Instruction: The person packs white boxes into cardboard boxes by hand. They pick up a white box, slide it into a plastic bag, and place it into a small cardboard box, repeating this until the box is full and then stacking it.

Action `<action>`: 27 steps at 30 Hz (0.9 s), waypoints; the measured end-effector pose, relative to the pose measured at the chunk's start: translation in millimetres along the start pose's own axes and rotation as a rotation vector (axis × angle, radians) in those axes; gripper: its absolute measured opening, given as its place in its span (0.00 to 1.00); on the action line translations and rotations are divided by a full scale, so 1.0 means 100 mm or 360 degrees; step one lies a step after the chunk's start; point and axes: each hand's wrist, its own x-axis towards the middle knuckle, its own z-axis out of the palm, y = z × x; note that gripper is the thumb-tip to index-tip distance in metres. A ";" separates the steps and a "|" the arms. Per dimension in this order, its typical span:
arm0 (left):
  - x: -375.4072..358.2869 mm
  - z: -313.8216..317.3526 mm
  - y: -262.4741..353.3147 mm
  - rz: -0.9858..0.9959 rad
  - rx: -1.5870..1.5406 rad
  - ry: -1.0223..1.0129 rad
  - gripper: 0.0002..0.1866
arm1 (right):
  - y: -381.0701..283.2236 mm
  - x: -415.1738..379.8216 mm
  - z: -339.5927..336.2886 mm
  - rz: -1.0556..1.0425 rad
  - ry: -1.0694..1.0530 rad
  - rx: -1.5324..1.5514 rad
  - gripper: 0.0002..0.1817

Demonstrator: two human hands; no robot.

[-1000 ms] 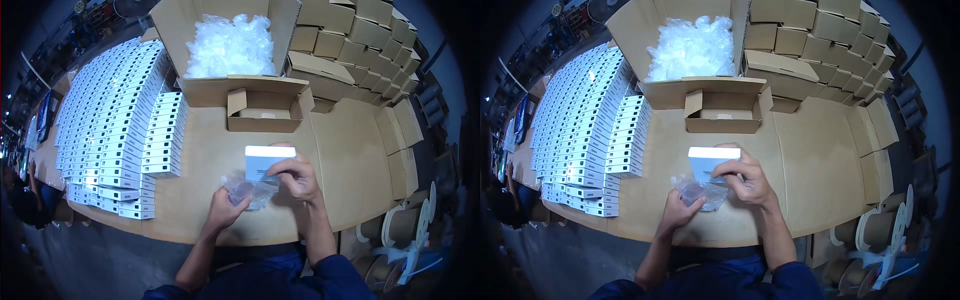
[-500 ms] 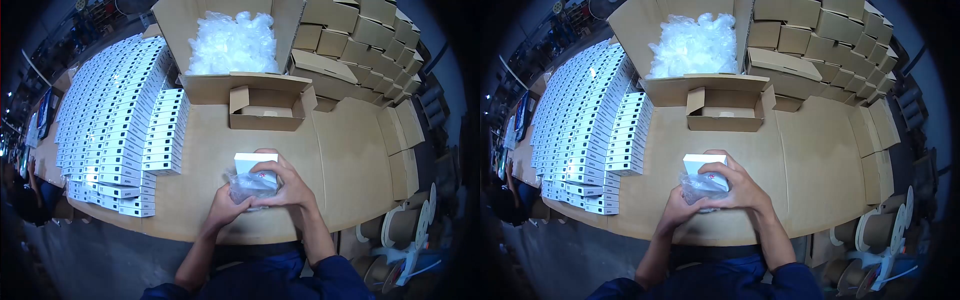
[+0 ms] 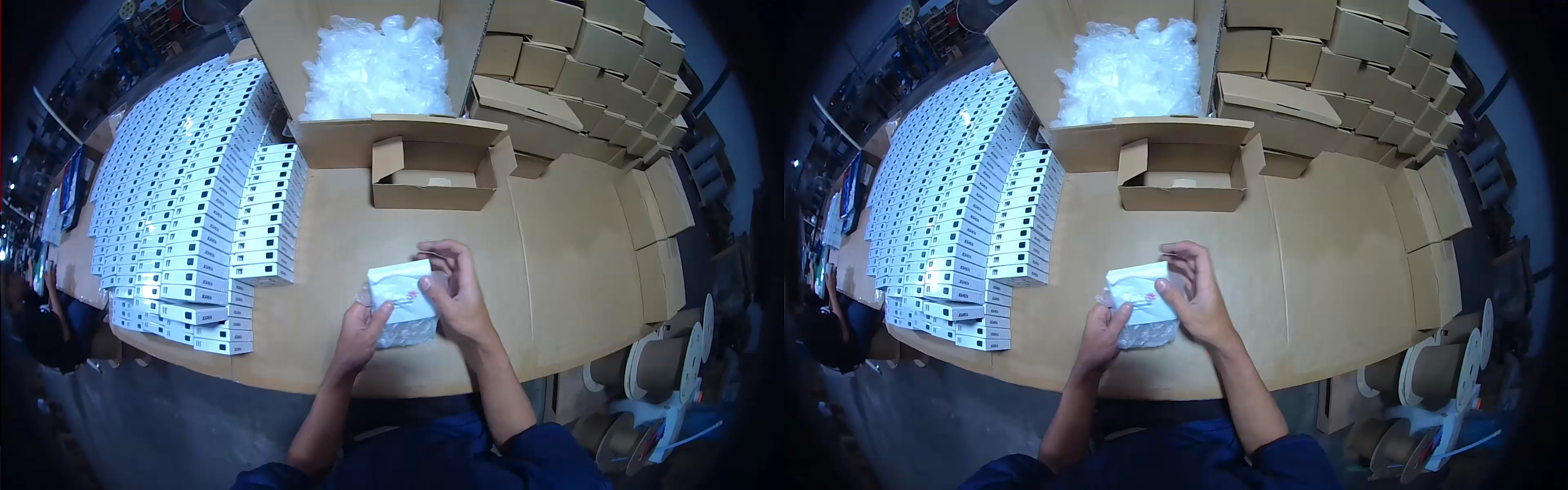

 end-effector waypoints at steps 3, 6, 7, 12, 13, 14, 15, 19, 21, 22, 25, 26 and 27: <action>0.01 -0.08 0.00 0.0108 -0.0030 0.0004 0.21 | -0.06 -0.05 -0.08 0.0198 0.0091 0.0261 0.20; 0.05 -0.16 0.05 0.0243 0.0216 -0.0078 0.20 | 0.06 -0.20 -0.07 0.0325 0.0048 0.0434 0.09; 0.06 -0.17 0.05 0.0237 0.0011 -0.0106 0.21 | 0.10 -0.22 -0.07 0.0350 0.0102 0.0445 0.08; 0.08 -0.17 -0.01 0.0277 -0.0069 -0.0005 0.27 | 0.08 -0.24 0.02 0.0345 0.0248 0.0446 0.05; 0.07 -0.13 0.03 0.0335 -0.0014 0.0024 0.27 | 0.07 -0.25 0.03 0.0332 0.0254 0.0432 0.05; 0.07 -0.08 0.08 0.0392 0.0039 0.0049 0.27 | 0.07 -0.25 0.04 0.0268 0.0257 0.0387 0.05; 0.09 -0.04 0.14 0.0453 0.0090 0.0069 0.27 | 0.06 -0.25 0.04 0.0198 0.0260 0.0339 0.05; 0.09 0.03 0.19 0.0683 0.0244 0.0115 0.28 | 0.13 -0.29 0.02 0.0044 0.0155 0.0229 0.04; 0.08 0.10 0.11 0.0757 0.0265 0.0105 0.29 | 0.11 -0.30 0.08 -0.0078 0.0115 0.0174 0.04; 0.08 0.14 0.09 0.0795 0.0222 0.0131 0.29 | 0.09 -0.29 0.12 -0.0182 0.0105 0.0141 0.04; 0.13 0.21 0.09 0.0775 -0.0063 0.0151 0.29 | 0.12 -0.30 0.22 -0.0231 0.0327 0.0136 0.05; 0.16 0.18 0.09 0.0746 -0.0010 0.0138 0.29 | 0.12 -0.30 0.26 -0.0216 0.0429 0.0114 0.04; 0.18 0.18 0.07 0.0729 -0.0076 0.0083 0.29 | 0.12 -0.30 0.30 -0.0202 0.0528 0.0092 0.04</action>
